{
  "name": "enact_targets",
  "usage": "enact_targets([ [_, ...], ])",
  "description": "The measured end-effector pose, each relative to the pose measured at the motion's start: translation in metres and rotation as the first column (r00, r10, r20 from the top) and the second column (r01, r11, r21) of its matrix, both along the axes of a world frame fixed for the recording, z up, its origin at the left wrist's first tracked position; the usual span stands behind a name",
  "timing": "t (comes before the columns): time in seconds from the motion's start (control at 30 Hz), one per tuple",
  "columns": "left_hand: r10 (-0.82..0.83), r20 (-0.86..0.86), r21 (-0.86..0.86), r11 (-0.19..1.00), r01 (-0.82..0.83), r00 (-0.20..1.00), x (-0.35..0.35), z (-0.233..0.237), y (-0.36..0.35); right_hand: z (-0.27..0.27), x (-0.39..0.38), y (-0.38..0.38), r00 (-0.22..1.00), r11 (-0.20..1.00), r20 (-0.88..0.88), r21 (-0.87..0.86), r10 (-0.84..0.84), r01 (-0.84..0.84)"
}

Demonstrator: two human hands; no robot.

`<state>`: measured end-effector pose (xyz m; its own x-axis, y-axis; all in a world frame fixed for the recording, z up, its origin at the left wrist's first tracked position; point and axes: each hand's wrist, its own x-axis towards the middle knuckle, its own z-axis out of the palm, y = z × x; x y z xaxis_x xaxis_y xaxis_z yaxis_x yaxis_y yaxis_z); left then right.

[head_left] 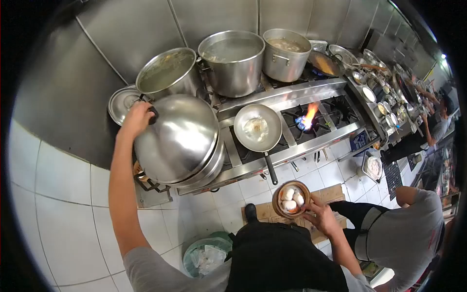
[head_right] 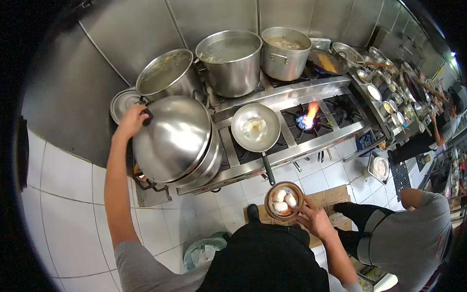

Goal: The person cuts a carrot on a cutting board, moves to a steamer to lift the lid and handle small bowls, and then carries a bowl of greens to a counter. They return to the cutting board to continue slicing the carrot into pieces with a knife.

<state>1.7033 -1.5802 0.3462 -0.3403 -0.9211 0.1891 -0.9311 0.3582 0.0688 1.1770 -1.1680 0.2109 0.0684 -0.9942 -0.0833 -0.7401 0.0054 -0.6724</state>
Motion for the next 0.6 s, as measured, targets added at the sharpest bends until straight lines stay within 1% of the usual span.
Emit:
enact_targets([
  [0.03, 0.001, -0.057, -0.018, 1.000, -0.002, 0.998, 0.009, 0.007, -0.001, 0.003, 0.004, -0.013, 0.999, 0.999, -0.019, -0.034, 0.031, -0.032],
  [0.1, 0.014, -0.162, -0.092, 0.995, -0.029, 0.987, 0.046, 0.023, -0.009, 0.007, 0.009, -0.038, 0.999, 0.999, -0.005, 0.014, 0.040, -0.040],
  [0.17, 0.077, -0.237, 0.021, 0.997, -0.074, 0.969, 0.098, 0.038, -0.039, 0.021, 0.017, -0.069, 0.986, 0.977, -0.044, -0.136, 0.159, -0.164],
  [0.23, 0.109, -0.361, 0.204, 0.978, -0.036, 0.926, 0.131, 0.052, -0.050, 0.043, 0.030, -0.098, 0.979, 0.971, -0.048, -0.128, 0.198, -0.202],
  [0.27, 0.069, -0.390, 0.171, 0.985, -0.001, 0.918, 0.144, 0.052, -0.051, 0.049, 0.038, -0.113, 0.971, 0.963, -0.055, -0.126, 0.235, -0.240],
  [0.3, 0.079, -0.387, 0.166, 0.986, -0.015, 0.919, 0.146, 0.059, -0.045, 0.051, 0.045, -0.129, 0.967, 0.959, -0.054, -0.132, 0.247, -0.252],
  [0.37, 0.249, -0.398, 0.255, 0.955, -0.154, 0.883, 0.136, 0.072, -0.027, 0.056, 0.061, -0.161, 0.939, 0.906, -0.047, -0.248, 0.342, -0.342],
  [0.4, 0.259, -0.403, 0.249, 0.954, -0.167, 0.878, 0.136, 0.073, -0.024, 0.061, 0.071, -0.177, 0.921, 0.877, -0.072, -0.288, 0.382, -0.386],
  [0.43, 0.252, -0.420, 0.249, 0.956, -0.157, 0.872, 0.138, 0.071, -0.024, 0.065, 0.081, -0.194, 0.912, 0.870, -0.043, -0.284, 0.408, -0.403],
  [0.5, 0.255, -0.446, 0.242, 0.957, -0.159, 0.858, 0.146, 0.068, -0.025, 0.076, 0.107, -0.228, 0.889, 0.860, -0.008, -0.250, 0.457, -0.444],
  [0.57, 0.230, -0.452, 0.248, 0.960, -0.127, 0.862, 0.159, 0.063, -0.031, 0.075, 0.134, -0.271, 0.856, 0.838, 0.025, -0.218, 0.516, -0.500],
  [0.6, 0.269, -0.427, 0.258, 0.951, -0.169, 0.863, 0.157, 0.067, -0.027, 0.076, 0.151, -0.293, 0.834, 0.802, 0.021, -0.288, 0.552, -0.523],
])
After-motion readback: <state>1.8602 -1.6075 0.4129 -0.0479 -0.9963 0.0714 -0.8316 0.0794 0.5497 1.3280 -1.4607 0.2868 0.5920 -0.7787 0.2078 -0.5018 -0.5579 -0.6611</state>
